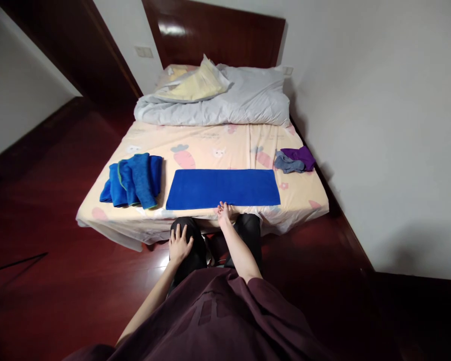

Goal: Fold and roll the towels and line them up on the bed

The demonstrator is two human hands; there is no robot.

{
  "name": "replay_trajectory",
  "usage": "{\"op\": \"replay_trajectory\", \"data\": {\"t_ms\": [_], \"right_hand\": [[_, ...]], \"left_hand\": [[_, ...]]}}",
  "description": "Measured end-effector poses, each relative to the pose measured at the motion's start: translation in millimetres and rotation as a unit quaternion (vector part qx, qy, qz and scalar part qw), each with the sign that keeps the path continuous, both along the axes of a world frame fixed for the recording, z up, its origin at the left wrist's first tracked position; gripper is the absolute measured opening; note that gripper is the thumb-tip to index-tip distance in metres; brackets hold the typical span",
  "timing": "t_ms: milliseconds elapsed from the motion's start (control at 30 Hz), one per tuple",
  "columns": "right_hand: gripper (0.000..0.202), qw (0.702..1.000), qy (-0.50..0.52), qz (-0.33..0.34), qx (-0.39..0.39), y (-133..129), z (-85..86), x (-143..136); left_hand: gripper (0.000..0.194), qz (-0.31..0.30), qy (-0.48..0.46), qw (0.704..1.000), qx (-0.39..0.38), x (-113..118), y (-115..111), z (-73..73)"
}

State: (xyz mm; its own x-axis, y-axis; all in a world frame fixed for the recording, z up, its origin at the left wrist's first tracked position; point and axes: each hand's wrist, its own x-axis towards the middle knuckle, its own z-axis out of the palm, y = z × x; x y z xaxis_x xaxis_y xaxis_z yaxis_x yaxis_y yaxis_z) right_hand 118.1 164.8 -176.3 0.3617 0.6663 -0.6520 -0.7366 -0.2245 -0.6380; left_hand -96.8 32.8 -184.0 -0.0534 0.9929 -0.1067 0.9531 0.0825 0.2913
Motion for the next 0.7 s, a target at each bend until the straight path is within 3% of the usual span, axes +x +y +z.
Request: {"op": "replay_trajectory", "data": {"t_ms": [333, 500, 600, 700], "right_hand": [[0.027, 0.999, -0.021, -0.014, -0.033, 6, -3.1, -5], [0.027, 0.999, -0.007, -0.024, -0.037, 5, -4.2, -3], [0.024, 0.999, 0.000, -0.034, -0.043, 1, -8.2, 1], [0.022, 0.998, 0.005, -0.032, -0.045, -4, -12.5, 4]], "left_hand": [[0.066, -0.001, 0.006, 1.000, 0.007, 0, 0, -4.8], [0.063, -0.023, 0.011, 1.000, 0.013, -3, 7, -9.3], [0.052, -0.099, 0.002, 0.994, 0.034, 3, 29, -3.7], [0.051, -0.195, -0.029, 0.979, 0.054, 27, 75, 8.0]]}}
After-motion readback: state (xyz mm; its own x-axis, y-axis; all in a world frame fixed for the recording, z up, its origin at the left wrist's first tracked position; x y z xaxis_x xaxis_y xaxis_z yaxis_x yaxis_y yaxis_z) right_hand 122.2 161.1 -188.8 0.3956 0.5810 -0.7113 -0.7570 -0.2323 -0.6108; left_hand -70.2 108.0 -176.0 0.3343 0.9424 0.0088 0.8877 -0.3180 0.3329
